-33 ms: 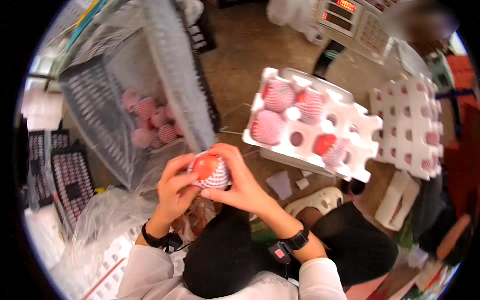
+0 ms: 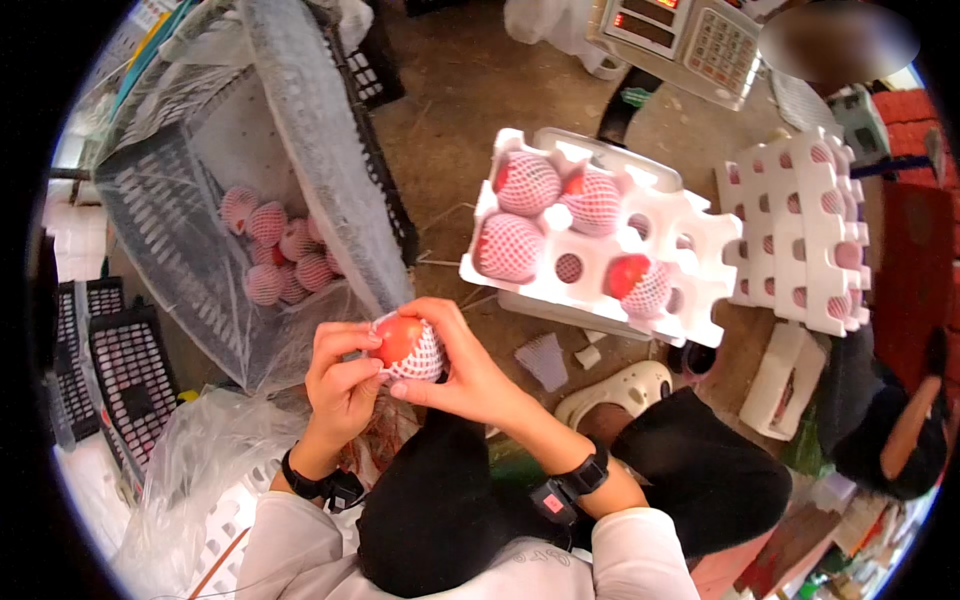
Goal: The person wraps individual produce items in protective foam sleeves and places them into white foam shipping trays, then uses a handheld tape dispenser to secure the trays before setting them aside on a scale and the floor.
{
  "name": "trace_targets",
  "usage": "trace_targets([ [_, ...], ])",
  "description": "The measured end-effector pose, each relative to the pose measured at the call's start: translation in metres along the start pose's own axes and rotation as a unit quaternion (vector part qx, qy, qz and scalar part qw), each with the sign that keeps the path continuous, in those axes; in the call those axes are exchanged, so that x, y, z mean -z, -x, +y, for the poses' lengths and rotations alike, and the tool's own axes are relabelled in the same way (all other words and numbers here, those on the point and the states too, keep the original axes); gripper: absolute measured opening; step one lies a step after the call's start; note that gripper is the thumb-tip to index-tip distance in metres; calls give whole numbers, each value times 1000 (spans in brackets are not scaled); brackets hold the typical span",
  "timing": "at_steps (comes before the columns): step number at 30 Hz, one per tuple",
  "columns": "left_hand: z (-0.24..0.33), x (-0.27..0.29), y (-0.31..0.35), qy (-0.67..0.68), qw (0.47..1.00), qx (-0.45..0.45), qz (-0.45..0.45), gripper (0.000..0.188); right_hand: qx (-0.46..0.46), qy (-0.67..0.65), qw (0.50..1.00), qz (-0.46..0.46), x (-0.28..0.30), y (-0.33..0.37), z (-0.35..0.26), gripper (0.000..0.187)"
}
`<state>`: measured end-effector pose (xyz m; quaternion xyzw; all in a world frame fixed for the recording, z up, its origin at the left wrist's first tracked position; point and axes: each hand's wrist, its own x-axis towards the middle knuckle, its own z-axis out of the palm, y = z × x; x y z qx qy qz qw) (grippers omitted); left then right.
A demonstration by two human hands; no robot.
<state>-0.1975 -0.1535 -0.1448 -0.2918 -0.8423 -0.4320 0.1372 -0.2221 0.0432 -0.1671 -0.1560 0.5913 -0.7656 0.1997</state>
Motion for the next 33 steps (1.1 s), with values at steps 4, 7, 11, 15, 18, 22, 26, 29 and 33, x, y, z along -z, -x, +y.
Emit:
trace_targets([
  [4, 5, -22, -7, 69, 995, 66, -21, 47, 68, 197, 978, 19, 16, 15, -13, 74],
  [7, 6, -34, -16, 134, 978, 157, -40, 57, 131, 373, 916, 71, 51, 29, -41, 82],
  [11, 3, -33, -17, 223, 955, 194, -34, 57, 65, 615, 774, 136, 107, 30, -67, 80],
  [15, -5, -18, 4, 208, 931, 293, -62, 46, -14, 677, 734, 57, 131, -5, -52, 65],
  [18, -29, 4, 24, 92, 938, 330, -51, 36, -64, 647, 759, 18, 129, -11, -46, 66],
  [22, -113, 52, 37, -344, 876, 326, -83, 42, -21, 646, 761, 54, 115, 7, -65, 59],
  [26, -226, 99, 36, -617, 775, 67, -117, 33, 63, 603, 787, 114, 83, 14, -73, 44],
  [29, -268, 113, 32, -565, 780, 157, -220, 27, 77, 493, 866, 22, 52, 16, -54, 41],
  [33, -212, 107, 10, -500, 821, 230, -154, 53, 107, 405, 907, -34, 28, 13, -23, 37],
])
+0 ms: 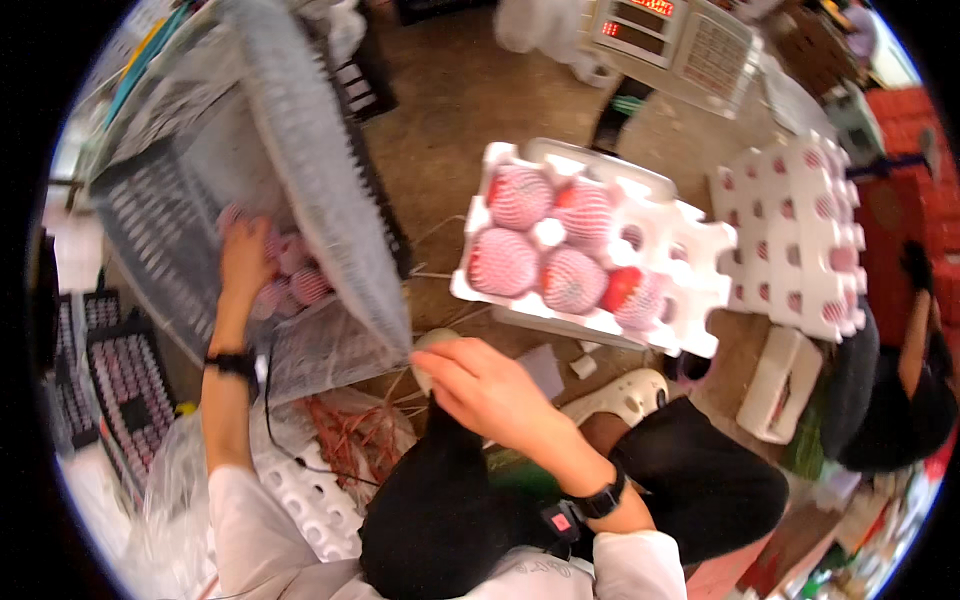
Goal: The person wraps individual produce items in protective foam sleeves and places them into white foam shipping trays, then uses a handheld tape dispenser to secure the trays before setting them aside on a scale and the floor.
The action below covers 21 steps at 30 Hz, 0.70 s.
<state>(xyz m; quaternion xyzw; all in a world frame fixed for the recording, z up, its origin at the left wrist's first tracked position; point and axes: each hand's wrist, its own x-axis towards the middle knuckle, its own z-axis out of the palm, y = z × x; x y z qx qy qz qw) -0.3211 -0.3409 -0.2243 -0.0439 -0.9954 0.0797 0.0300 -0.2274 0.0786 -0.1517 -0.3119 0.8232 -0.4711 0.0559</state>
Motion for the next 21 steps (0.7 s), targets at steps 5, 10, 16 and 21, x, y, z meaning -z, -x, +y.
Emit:
trace_targets([
  [5, 116, 111, 82, 488, 858, 125, 97, 69, -91, -297, 950, -45, -24, -24, -16, 67],
  [10, 177, 120, 122, 570, 805, -93, 135, 42, -32, -320, 947, 25, -41, -29, -22, 85],
  [16, 197, 113, 95, 569, 795, -180, 109, 30, -76, -272, 959, 17, -27, -2, -6, 77],
  [21, 226, 127, 92, 925, 319, 90, -185, 76, 50, -261, 963, 49, -14, -2, -10, 70],
])
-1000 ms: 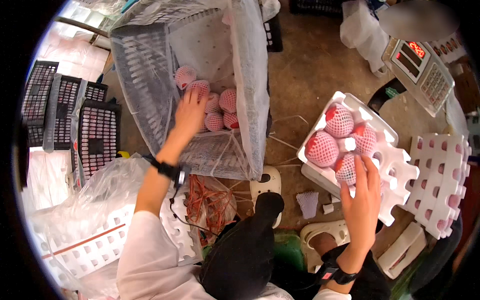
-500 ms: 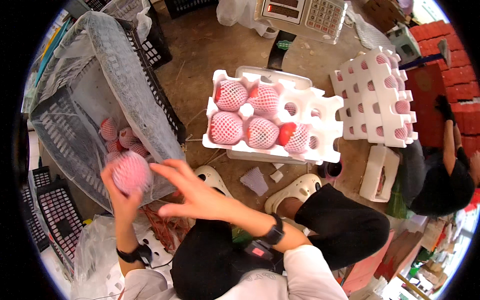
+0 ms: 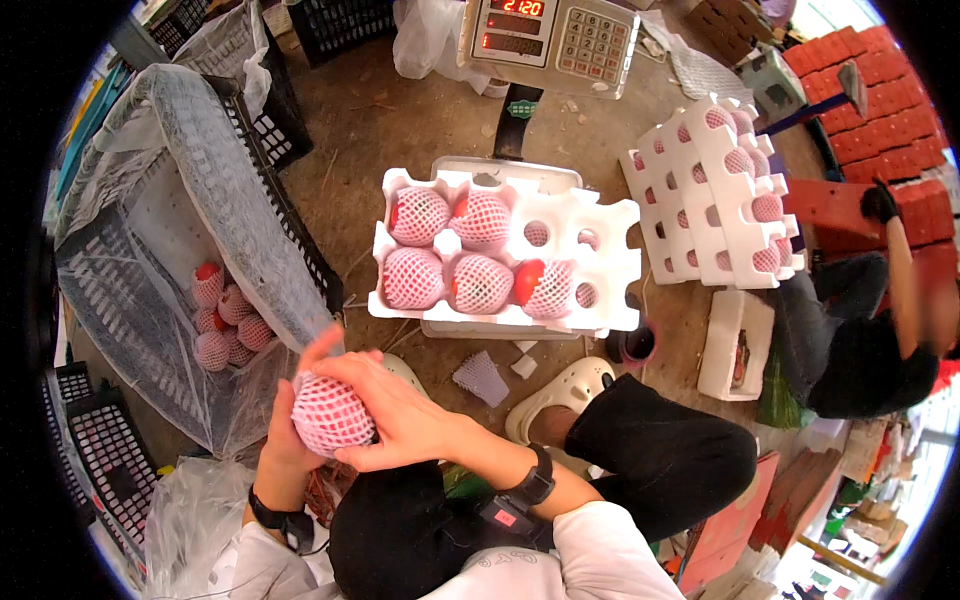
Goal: The person wraps individual produce items in protective foam sleeves and places them into white foam shipping trays, then uses a handheld tape dispenser to secure the trays before setting them aside on a scale and the floor.
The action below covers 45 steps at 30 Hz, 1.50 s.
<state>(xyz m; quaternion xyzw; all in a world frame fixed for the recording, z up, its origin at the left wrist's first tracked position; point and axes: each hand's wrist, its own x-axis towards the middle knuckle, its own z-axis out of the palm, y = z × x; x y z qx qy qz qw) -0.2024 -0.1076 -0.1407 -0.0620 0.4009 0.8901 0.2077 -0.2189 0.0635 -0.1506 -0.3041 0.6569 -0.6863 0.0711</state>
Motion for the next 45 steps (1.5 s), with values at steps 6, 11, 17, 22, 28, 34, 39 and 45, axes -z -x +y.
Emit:
trace_targets([
  [6, 7, -2, 1, 15, 1000, 23, 7, 64, -13, 231, 973, 8, 10, -9, -12, 82],
  [11, -2, -14, -7, -34, 993, 84, 79, 81, -72, 188, 979, 39, 20, -1, -20, 88],
  [17, -3, -18, -15, -301, 946, 12, -122, 121, -106, 229, 967, 21, 86, 8, -37, 83],
  [22, -2, -9, -19, -408, 909, -7, -80, 93, -186, 539, 795, 207, 217, 26, -63, 76],
  [28, -14, -5, -21, -405, 912, -16, -68, 73, -269, 644, 716, -3, 270, 40, -8, 66],
  [34, -25, 9, -7, -384, 923, 7, -24, 62, -234, 647, 721, -84, 280, 37, -37, 75],
  [39, -42, 18, 13, -398, 914, 60, -42, 45, -230, 697, 677, -55, 330, 43, -203, 58],
  [45, -59, 15, 26, -505, 859, 39, -76, 37, -441, 780, 442, 47, 326, 115, -377, 49],
])
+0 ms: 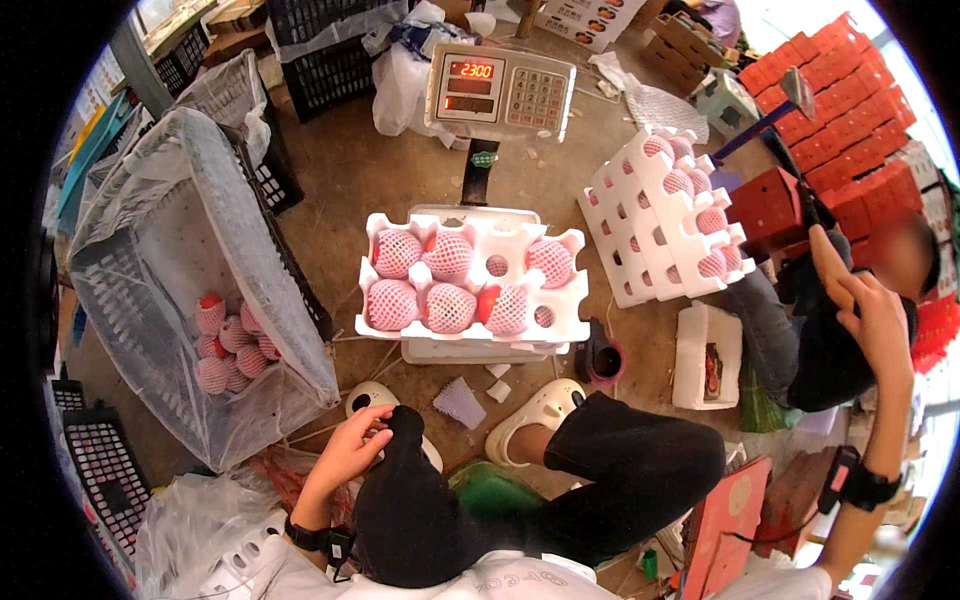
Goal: The person wraps individual produce items in protective foam sleeves and places them into white foam shipping trays, then uses a handheld tape dispenser to secure the trays before setting them aside on a scale and the floor.
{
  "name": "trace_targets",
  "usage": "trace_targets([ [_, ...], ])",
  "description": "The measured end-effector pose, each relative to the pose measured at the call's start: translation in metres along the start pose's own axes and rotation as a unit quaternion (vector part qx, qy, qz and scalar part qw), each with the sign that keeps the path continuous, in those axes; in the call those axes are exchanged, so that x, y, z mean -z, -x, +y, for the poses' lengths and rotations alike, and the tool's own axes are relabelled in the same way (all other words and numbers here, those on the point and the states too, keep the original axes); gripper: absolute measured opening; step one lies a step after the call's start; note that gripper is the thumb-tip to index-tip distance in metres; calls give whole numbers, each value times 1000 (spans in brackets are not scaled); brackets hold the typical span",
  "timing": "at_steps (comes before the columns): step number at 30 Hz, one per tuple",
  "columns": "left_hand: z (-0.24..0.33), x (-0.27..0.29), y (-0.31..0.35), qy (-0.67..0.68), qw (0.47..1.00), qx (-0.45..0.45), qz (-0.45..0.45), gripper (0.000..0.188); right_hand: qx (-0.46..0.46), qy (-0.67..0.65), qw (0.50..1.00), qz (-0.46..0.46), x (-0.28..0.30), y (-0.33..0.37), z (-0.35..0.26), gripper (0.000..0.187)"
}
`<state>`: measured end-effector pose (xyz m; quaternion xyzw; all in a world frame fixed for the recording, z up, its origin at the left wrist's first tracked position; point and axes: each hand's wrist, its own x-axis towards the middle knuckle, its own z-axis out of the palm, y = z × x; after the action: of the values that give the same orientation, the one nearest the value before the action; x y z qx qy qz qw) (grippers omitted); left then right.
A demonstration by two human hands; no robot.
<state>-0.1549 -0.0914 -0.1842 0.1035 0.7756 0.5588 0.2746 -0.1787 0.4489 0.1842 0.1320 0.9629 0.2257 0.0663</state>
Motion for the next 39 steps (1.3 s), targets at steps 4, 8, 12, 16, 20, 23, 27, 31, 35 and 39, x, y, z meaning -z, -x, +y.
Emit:
trace_targets([
  [4, 9, -5, 6, -43, 999, 2, 25, 41, 71, -10, 996, 59, -29, 59, 24, 46],
  [8, 28, 0, 14, -259, 958, -103, 64, 43, 147, -139, 979, 23, -110, 89, -25, 44],
  [12, 58, 18, -4, -386, 901, -172, 96, 46, 228, -225, 947, -24, -193, 105, -99, 42],
  [16, 86, 42, -82, -497, 821, -234, 154, 45, 272, -257, 925, -64, -236, 96, -153, 41],
  [20, 99, 59, -191, -647, 698, -266, 149, 44, 297, -323, 898, -24, -251, 69, -184, 38],
  [23, 99, 59, -239, -698, 709, -96, -11, 50, 292, -356, 887, 44, -276, 50, -186, 32],
  [27, 92, 60, -253, -703, 700, -124, -32, 60, 167, -400, 901, 15, -345, 32, -184, 21],
  [31, 92, 64, -248, -630, 754, -186, 2, 62, 32, -340, 937, -76, -422, 5, -217, 35],
  [35, 113, 57, -249, -673, 723, -155, 8, 63, 50, -244, 960, -125, -454, -3, -234, 55],
  [39, 164, 39, -229, -684, 708, -153, 81, 64, 37, -305, 945, -113, -443, -14, -214, 46],
])
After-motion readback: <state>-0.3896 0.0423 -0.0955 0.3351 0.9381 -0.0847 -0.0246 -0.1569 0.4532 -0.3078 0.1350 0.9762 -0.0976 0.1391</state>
